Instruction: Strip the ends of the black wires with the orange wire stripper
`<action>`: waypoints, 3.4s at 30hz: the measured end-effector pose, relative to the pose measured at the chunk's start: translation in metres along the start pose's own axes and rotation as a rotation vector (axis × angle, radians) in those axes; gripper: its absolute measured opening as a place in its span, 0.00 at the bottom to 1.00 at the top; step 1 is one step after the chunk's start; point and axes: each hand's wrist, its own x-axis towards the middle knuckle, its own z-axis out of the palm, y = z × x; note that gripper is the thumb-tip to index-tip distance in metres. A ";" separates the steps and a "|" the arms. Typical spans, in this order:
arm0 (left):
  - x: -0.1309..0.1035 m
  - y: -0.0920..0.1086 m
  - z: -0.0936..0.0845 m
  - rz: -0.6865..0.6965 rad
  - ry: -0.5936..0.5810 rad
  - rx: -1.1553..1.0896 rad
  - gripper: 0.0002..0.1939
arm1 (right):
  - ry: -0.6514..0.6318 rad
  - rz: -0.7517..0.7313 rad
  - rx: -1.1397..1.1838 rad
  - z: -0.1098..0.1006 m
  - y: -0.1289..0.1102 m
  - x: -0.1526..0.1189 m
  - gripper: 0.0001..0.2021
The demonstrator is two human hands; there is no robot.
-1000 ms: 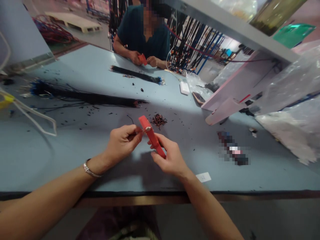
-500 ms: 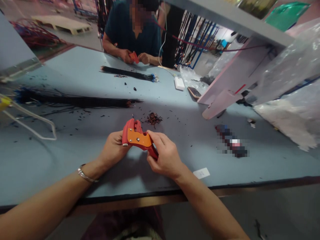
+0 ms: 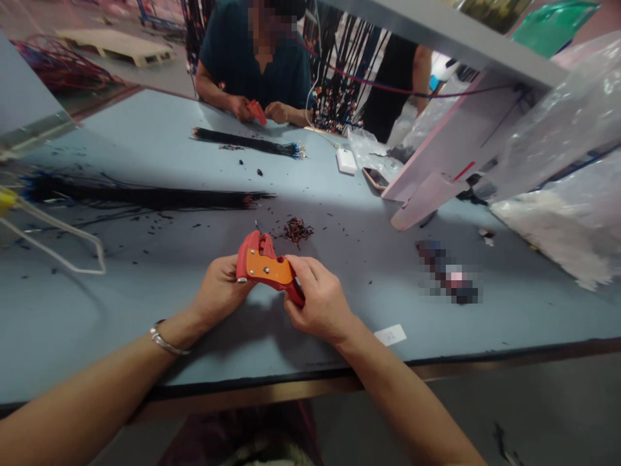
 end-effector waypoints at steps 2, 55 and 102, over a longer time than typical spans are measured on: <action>0.000 0.001 0.000 -0.001 0.001 0.011 0.07 | -0.005 0.011 -0.009 0.001 0.000 0.001 0.27; 0.011 -0.009 0.001 -0.099 0.025 0.134 0.11 | -0.081 0.600 0.568 -0.010 0.016 0.015 0.06; 0.013 -0.007 -0.012 -0.146 -0.001 0.039 0.10 | -0.350 0.854 1.600 -0.009 0.014 -0.005 0.20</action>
